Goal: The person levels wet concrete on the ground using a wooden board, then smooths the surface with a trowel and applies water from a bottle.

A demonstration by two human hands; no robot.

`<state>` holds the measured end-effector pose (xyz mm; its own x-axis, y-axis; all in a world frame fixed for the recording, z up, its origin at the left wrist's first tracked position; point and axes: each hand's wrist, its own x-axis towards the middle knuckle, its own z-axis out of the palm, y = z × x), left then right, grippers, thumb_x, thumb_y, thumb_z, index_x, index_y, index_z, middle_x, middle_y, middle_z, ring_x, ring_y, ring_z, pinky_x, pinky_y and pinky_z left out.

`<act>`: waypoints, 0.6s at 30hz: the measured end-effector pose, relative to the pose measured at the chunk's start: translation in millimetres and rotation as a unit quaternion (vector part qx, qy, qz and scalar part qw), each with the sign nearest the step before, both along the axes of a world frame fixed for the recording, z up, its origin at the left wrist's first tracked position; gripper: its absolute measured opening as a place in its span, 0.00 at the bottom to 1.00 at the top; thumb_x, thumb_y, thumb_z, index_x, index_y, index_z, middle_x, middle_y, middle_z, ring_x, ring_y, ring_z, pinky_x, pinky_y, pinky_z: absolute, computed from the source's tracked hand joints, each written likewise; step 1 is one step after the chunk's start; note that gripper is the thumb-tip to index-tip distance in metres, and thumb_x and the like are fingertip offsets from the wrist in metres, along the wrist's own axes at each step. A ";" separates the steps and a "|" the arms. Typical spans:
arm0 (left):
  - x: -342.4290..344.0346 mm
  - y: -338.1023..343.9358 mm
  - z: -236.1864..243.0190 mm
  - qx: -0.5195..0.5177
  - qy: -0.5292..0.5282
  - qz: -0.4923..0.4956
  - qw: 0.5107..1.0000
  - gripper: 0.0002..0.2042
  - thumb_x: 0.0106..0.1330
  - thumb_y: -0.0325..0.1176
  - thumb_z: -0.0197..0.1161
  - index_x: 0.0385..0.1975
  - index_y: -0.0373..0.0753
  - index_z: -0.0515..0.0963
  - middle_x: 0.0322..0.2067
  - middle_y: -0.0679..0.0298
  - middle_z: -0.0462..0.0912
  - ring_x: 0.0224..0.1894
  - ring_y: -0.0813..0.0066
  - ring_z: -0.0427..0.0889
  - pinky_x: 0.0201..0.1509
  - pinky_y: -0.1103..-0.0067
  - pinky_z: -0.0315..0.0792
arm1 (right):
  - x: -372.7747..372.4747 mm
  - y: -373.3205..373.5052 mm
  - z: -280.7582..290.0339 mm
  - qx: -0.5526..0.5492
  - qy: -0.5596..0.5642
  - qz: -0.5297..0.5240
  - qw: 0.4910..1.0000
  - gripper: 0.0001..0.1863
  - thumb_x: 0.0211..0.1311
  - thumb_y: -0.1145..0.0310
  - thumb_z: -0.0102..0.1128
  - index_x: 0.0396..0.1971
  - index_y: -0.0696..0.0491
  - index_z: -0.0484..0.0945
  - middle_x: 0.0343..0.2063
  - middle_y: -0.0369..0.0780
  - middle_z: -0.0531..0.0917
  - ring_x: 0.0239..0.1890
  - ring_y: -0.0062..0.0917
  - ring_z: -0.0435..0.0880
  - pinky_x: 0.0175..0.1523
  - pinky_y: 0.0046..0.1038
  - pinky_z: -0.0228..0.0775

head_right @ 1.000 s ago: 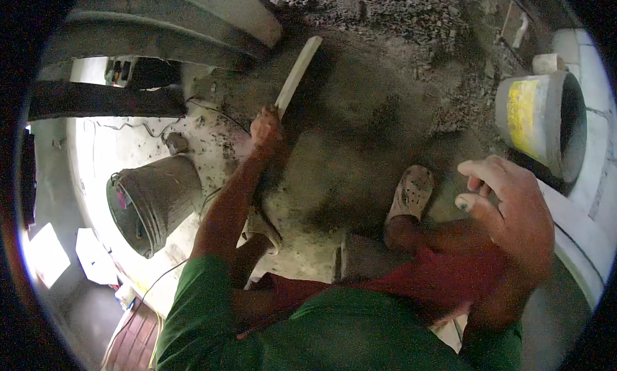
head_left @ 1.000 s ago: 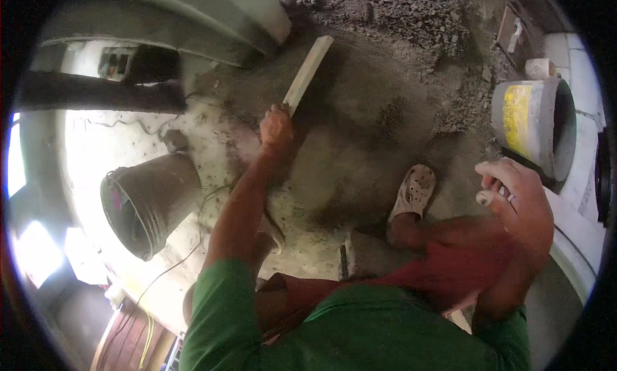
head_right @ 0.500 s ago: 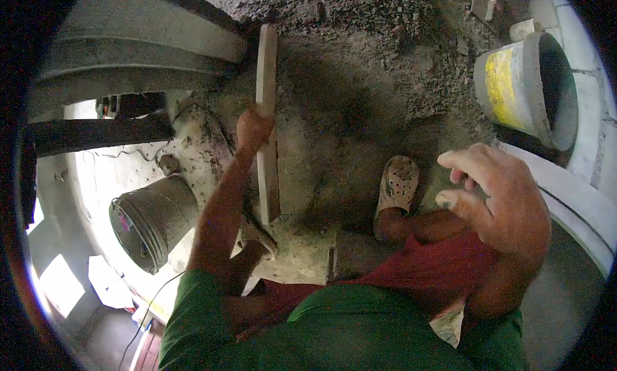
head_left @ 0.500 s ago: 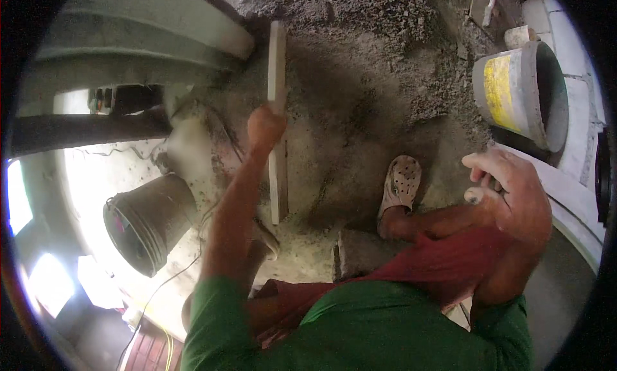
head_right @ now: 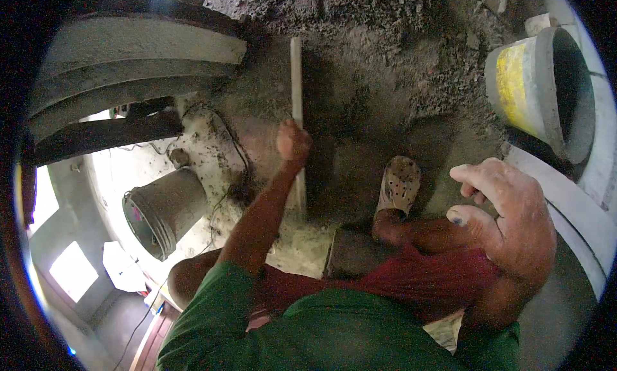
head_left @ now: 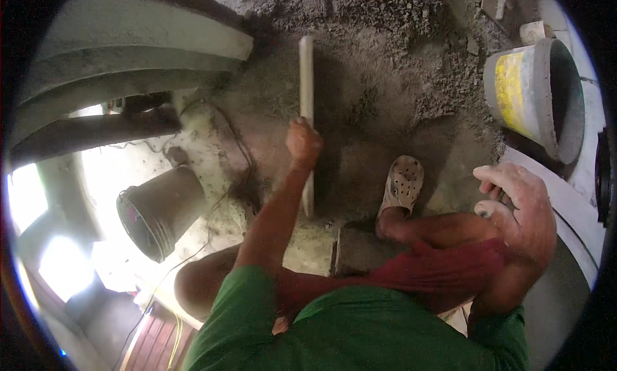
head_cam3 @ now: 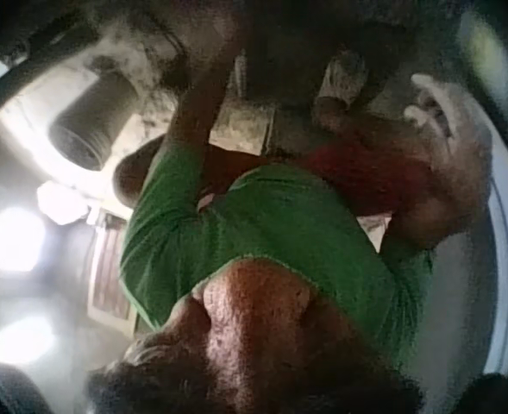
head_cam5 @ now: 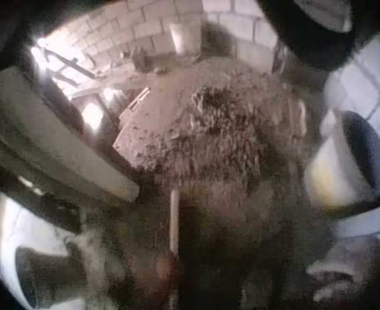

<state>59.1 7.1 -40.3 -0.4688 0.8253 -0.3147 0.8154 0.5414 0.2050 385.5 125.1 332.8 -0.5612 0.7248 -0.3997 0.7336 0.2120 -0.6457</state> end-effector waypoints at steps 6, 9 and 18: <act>56.7 -14.0 18.6 -0.045 -0.005 -0.053 0.998 0.19 0.64 0.33 0.59 0.53 0.31 0.71 0.40 0.49 0.79 0.43 0.55 0.82 0.42 0.66 0.79 | 13.1 0.3 5.7 0.016 0.081 0.024 0.996 0.18 0.54 0.62 0.66 0.41 0.57 0.78 0.27 0.43 0.79 0.27 0.35 0.79 0.34 0.33 0.70; 38.6 -10.4 35.4 -0.171 -0.059 0.007 0.983 0.23 0.61 0.37 0.63 0.55 0.32 0.72 0.42 0.52 0.82 0.42 0.60 0.84 0.40 0.66 0.79 | 18.3 1.0 4.8 0.040 0.148 0.038 0.987 0.16 0.55 0.62 0.65 0.38 0.58 0.78 0.24 0.44 0.80 0.26 0.37 0.80 0.33 0.34 0.71; -13.5 -15.2 5.5 -0.148 -0.087 -0.058 0.983 0.19 0.59 0.40 0.65 0.45 0.33 0.78 0.30 0.55 0.85 0.32 0.63 0.86 0.36 0.68 0.80 | 41.3 -5.5 3.8 0.047 0.112 0.041 0.992 0.18 0.58 0.60 0.64 0.40 0.60 0.79 0.25 0.46 0.81 0.29 0.35 0.81 0.38 0.33 0.72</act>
<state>45.6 -8.0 -34.9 -0.2950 0.7301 -0.6163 0.8416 0.5040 0.1941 426.9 119.6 336.6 -0.6864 0.7016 -0.1913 0.5523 0.3319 -0.7647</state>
